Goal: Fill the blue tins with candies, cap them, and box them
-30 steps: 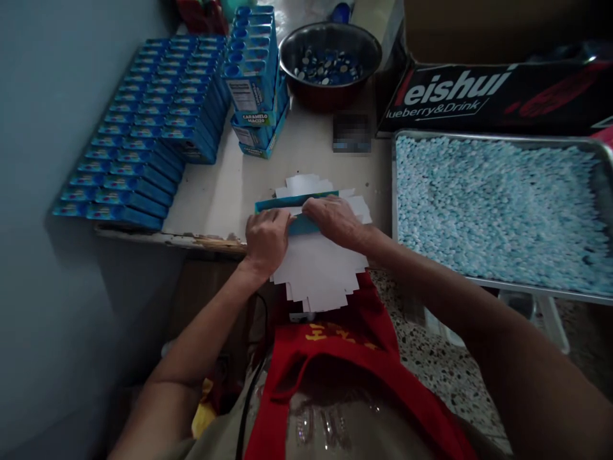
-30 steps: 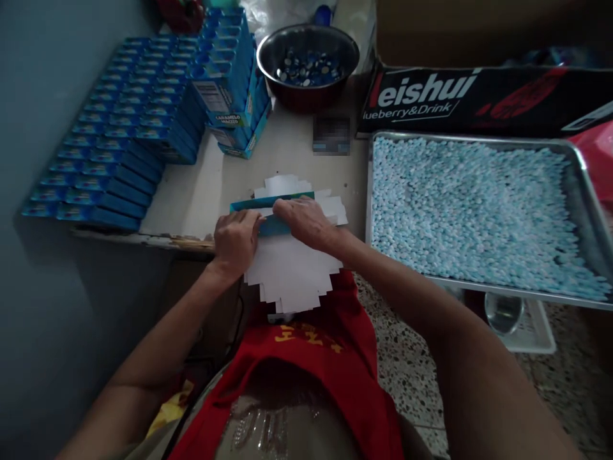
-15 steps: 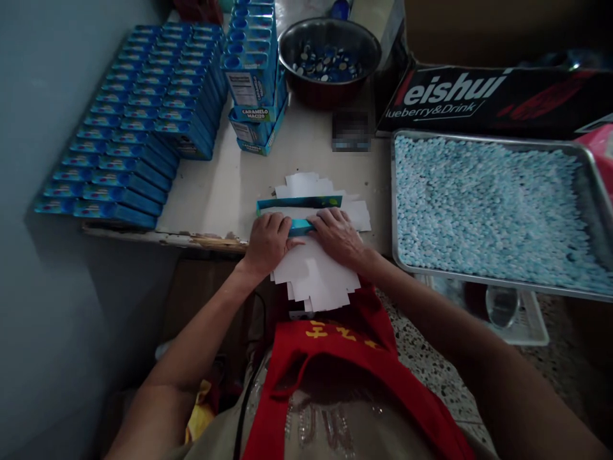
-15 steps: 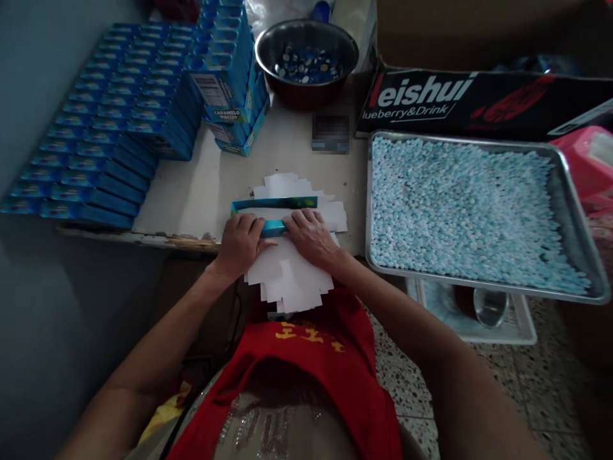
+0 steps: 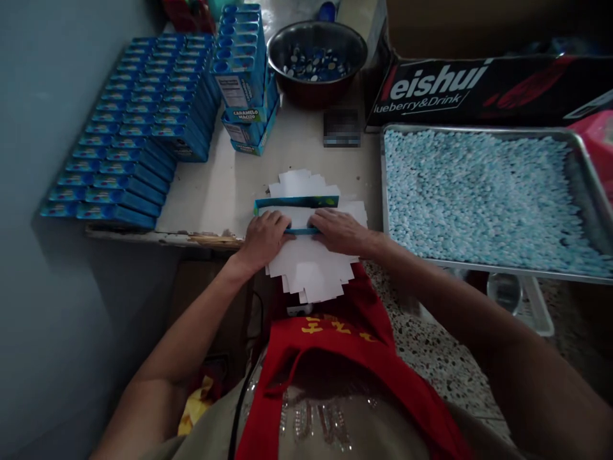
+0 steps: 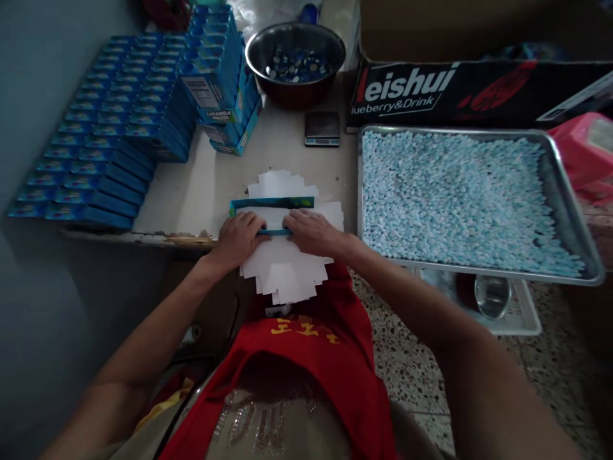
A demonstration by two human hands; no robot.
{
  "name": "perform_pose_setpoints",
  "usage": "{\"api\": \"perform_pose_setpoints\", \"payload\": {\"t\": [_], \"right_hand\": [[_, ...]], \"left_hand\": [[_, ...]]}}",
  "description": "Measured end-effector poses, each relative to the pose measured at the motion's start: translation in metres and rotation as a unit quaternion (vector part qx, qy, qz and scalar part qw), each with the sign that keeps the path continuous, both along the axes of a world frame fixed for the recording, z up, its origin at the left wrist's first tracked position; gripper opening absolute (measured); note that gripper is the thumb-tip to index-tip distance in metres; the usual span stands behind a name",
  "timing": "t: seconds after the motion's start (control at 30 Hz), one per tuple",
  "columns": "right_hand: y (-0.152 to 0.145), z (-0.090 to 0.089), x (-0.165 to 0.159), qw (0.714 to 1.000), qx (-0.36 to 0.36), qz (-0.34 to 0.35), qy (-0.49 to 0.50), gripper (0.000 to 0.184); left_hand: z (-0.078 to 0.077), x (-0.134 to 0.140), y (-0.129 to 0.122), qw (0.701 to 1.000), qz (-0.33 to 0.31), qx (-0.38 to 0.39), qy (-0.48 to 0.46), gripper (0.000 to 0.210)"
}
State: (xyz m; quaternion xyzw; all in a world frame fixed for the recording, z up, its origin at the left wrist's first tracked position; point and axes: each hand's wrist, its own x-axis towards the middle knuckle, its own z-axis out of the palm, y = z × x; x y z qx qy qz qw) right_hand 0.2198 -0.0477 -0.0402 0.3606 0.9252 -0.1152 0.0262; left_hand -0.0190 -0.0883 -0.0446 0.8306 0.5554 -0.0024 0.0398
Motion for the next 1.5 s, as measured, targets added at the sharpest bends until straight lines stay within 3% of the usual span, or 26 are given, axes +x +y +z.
{"api": "perform_pose_setpoints", "payload": {"t": [0.17, 0.33, 0.4, 0.47, 0.53, 0.63, 0.73, 0.87, 0.97, 1.07, 1.2, 1.37, 1.5], "right_hand": [[0.002, 0.006, 0.008, 0.998, -0.033, -0.05, -0.022, 0.016], [0.034, 0.01, 0.011, 0.989, -0.138, 0.057, 0.003, 0.01], [0.038, 0.011, 0.015, 0.988, -0.118, 0.096, 0.023, 0.017], [0.034, 0.012, 0.018, 0.992, -0.048, 0.112, 0.032, 0.026], [0.026, 0.013, 0.021, 0.993, 0.029, 0.11, 0.034, 0.028], [0.013, 0.015, 0.025, 0.992, 0.089, 0.082, 0.046, 0.024], [0.004, 0.015, 0.027, 0.995, 0.06, 0.071, 0.046, 0.023], [-0.007, 0.012, 0.022, 0.998, 0.021, -0.008, 0.058, 0.02], [-0.014, 0.007, 0.011, 0.991, -0.015, -0.113, 0.064, 0.035], [-0.014, -0.003, 0.004, 0.965, -0.065, -0.233, 0.097, 0.026], [-0.003, -0.015, 0.002, 0.913, -0.081, -0.369, 0.155, 0.07], [0.001, -0.011, -0.008, 0.916, -0.082, -0.382, 0.086, 0.056], [-0.022, -0.01, -0.015, 0.921, -0.016, -0.372, 0.114, 0.059]], "left_hand": [[0.009, 0.004, 0.005, 0.998, -0.042, -0.031, 0.029, 0.01], [0.016, 0.016, -0.016, 0.999, 0.017, -0.029, 0.039, 0.011], [0.021, 0.02, -0.028, 0.998, 0.026, -0.06, 0.018, 0.013], [0.03, 0.021, -0.032, 0.995, 0.025, -0.098, -0.024, 0.022], [0.038, 0.021, -0.022, 0.992, 0.053, -0.084, -0.074, 0.032], [0.04, 0.022, 0.017, 0.978, 0.145, 0.001, -0.149, 0.049], [0.024, 0.028, 0.062, 0.961, 0.169, -0.07, -0.208, 0.065], [-0.003, 0.033, 0.088, 0.952, 0.123, -0.142, -0.244, 0.052], [-0.015, 0.029, 0.076, 0.942, 0.139, -0.125, -0.278, 0.058], [-0.023, 0.028, 0.052, 0.922, 0.211, -0.082, -0.313, 0.074], [-0.032, 0.04, 0.03, 0.881, 0.296, -0.062, -0.364, 0.077], [-0.03, 0.058, 0.022, 0.883, 0.286, 0.005, -0.373, 0.04], [-0.021, 0.066, 0.016, 0.909, 0.256, 0.002, -0.329, 0.031]]}}
